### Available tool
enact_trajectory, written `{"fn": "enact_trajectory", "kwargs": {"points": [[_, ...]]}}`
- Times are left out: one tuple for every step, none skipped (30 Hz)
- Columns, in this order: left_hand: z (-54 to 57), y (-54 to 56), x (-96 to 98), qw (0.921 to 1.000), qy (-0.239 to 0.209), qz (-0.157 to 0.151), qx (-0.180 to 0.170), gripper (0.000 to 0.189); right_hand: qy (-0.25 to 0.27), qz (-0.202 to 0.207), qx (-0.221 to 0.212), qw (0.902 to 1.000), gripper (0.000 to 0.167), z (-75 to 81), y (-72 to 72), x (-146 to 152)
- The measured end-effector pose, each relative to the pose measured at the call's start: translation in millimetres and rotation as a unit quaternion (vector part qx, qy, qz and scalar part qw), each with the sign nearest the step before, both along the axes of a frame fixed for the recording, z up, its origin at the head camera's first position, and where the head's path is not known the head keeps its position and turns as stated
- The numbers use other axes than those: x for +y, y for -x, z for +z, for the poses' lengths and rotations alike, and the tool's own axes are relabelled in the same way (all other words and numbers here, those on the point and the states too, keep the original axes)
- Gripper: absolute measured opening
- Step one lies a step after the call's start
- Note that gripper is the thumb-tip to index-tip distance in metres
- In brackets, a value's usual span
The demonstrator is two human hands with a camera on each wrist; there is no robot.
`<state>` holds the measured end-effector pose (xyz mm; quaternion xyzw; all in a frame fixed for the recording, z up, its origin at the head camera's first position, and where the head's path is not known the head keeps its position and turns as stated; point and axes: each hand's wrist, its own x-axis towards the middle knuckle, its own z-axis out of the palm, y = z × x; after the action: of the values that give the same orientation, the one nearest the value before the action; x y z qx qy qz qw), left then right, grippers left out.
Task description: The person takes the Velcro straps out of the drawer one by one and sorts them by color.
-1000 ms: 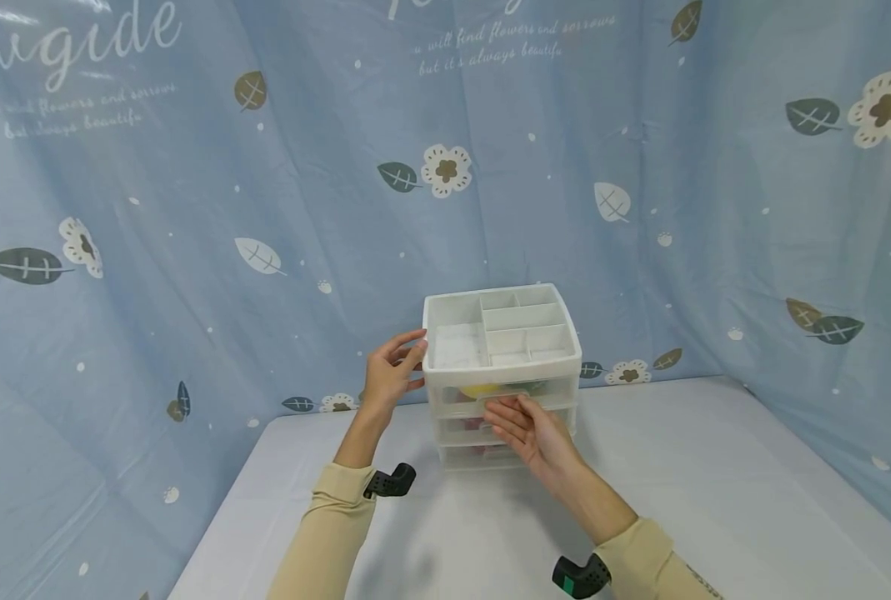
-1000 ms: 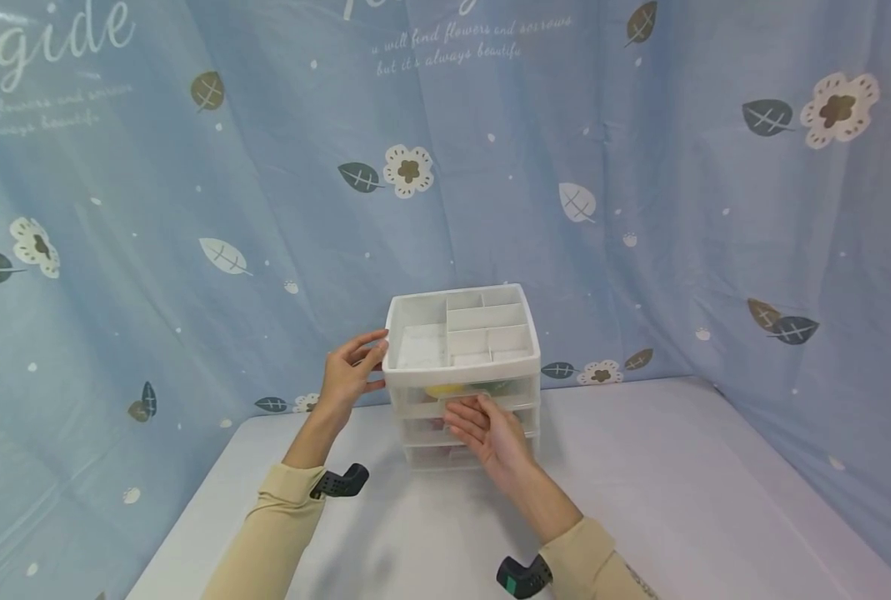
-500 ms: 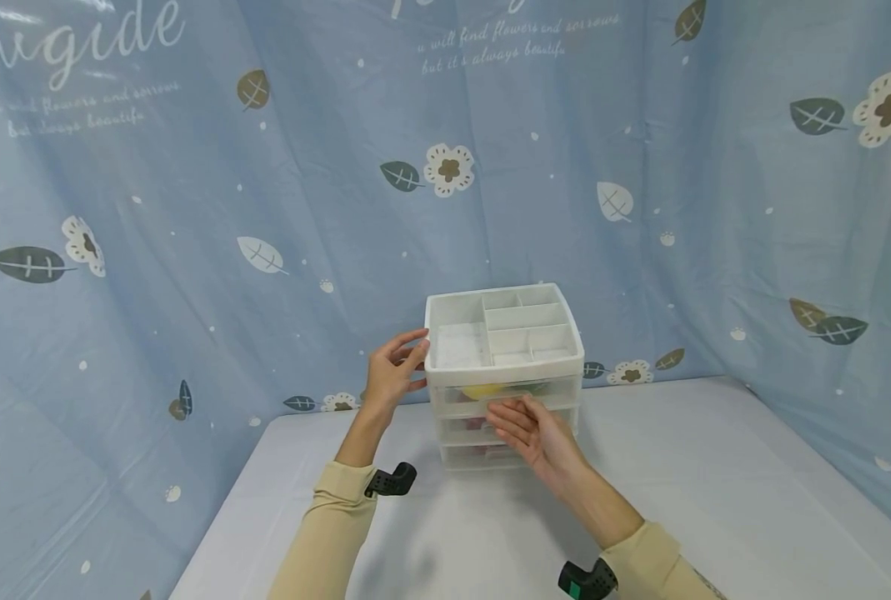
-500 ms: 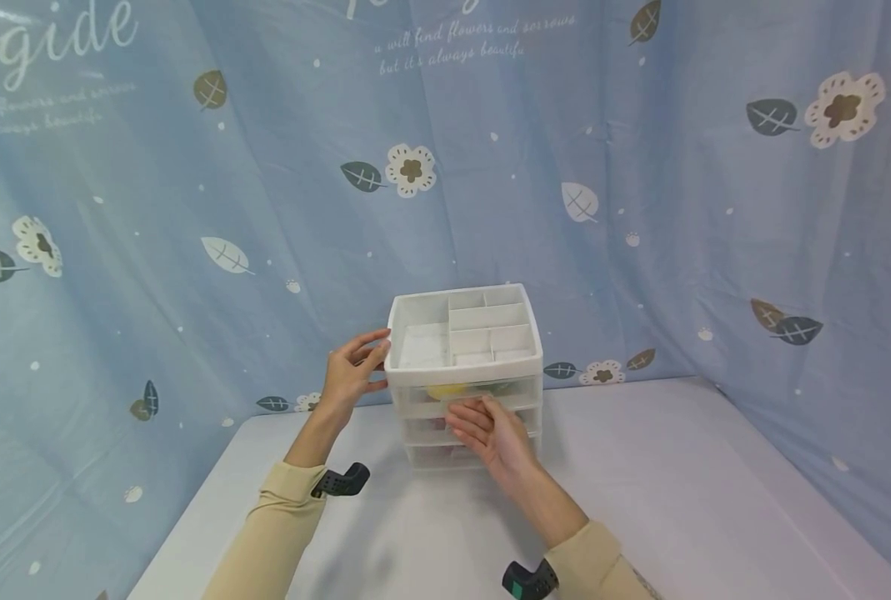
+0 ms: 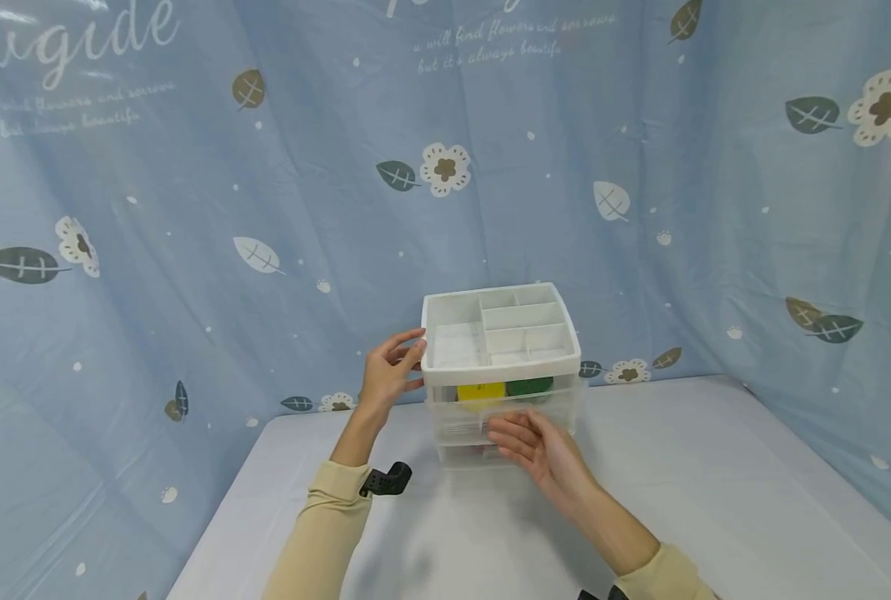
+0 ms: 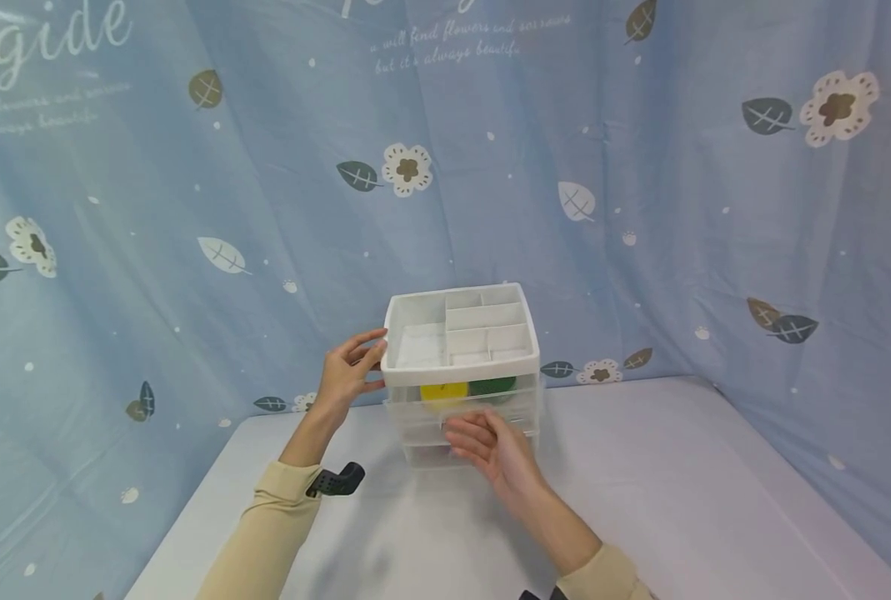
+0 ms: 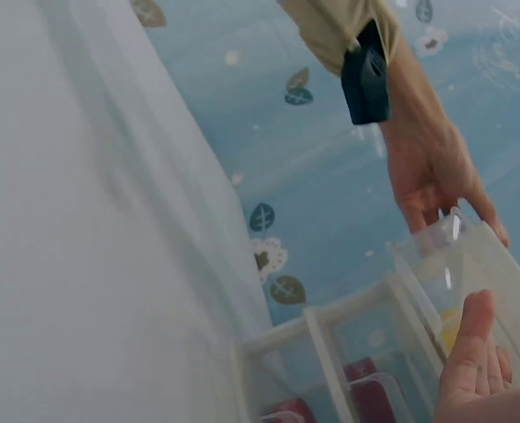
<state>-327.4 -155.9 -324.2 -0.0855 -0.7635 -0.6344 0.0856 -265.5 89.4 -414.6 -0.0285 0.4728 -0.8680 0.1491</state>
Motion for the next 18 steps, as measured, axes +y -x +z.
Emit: {"fn": "enact_trajectory", "kwargs": {"points": [[0.3,-0.1,-0.1,1.0000,-0.001,0.000,0.000,0.037,-0.005,0.002,-0.002,1.0000,0.047,-0.1,-2.4,1],[0.5,-0.3,-0.1,1.0000,-0.001,-0.001,-0.001,0.037,-0.009,0.006,-0.003,0.9999,0.047,-0.1,-5.1,1],[0.7,-0.4,-0.1,1.0000,-0.002,-0.002,-0.002,0.037,-0.011,0.007,-0.007,0.9999,0.047,-0.2,-7.8,1],[1.0,-0.7,-0.4,1.0000,-0.004,-0.004,-0.003,0.037,-0.013,0.010,-0.008,0.9998,0.048,-0.3,-10.5,2],[1.2,-0.9,-0.5,1.0000,-0.005,-0.006,-0.003,0.037,-0.015,0.013,-0.008,0.9998,0.048,-0.4,-13.3,2],[1.4,-1.1,-0.7,0.9999,-0.007,-0.008,-0.003,0.038,-0.016,0.017,-0.009,0.9997,0.049,-0.5,-15.9,2],[1.5,-1.2,-0.8,0.9999,-0.008,-0.010,-0.003,0.038,-0.018,0.020,-0.008,0.9996,0.049,-0.6,-18.5,3],[1.6,-1.3,-0.9,0.9999,-0.009,-0.012,-0.003,0.038,-0.019,0.023,-0.009,0.9995,0.049,-0.7,-21.1,3],[1.5,-1.3,-0.9,0.9999,-0.008,-0.013,-0.003,0.038,-0.020,0.024,-0.010,0.9995,0.049,-0.7,-23.5,3],[1.5,-1.3,-0.9,0.9999,-0.008,-0.013,-0.002,0.038,-0.022,0.026,-0.011,0.9994,0.049,-0.5,-26.1,3],[1.5,-1.3,-1.0,0.9999,-0.006,-0.013,-0.001,0.038,-0.023,0.028,-0.012,0.9993,0.048,-0.5,-28.5,3],[1.4,-1.3,-1.1,0.9999,-0.005,-0.012,-0.001,0.038,-0.025,0.030,-0.013,0.9991,0.048,-0.3,-30.8,3],[1.2,-1.2,-1.1,0.9999,-0.004,-0.011,-0.001,0.038,-0.027,0.032,-0.013,0.9990,0.048,-0.2,-33.1,3],[1.1,-1.1,-1.2,1.0000,-0.002,-0.009,-0.002,0.038,-0.029,0.033,-0.014,0.9989,0.048,-0.1,-35.3,4],[1.0,-1.0,-1.2,1.0000,-0.001,-0.008,-0.002,0.038,-0.030,0.035,-0.014,0.9988,0.048,0.0,-37.2,4],[0.8,-0.7,-1.2,1.0000,-0.001,-0.008,-0.002,0.038,-0.030,0.035,-0.014,0.9988,0.049,0.0,-39.0,4],[0.6,-0.4,-1.2,1.0000,-0.002,-0.008,-0.003,0.038,-0.030,0.035,-0.015,0.9988,0.049,-0.1,-40.5,4],[0.4,-0.1,-1.2,1.0000,-0.003,-0.009,-0.003,0.038,-0.030,0.035,-0.014,0.9989,0.049,-0.1,-42.0,4]]}}
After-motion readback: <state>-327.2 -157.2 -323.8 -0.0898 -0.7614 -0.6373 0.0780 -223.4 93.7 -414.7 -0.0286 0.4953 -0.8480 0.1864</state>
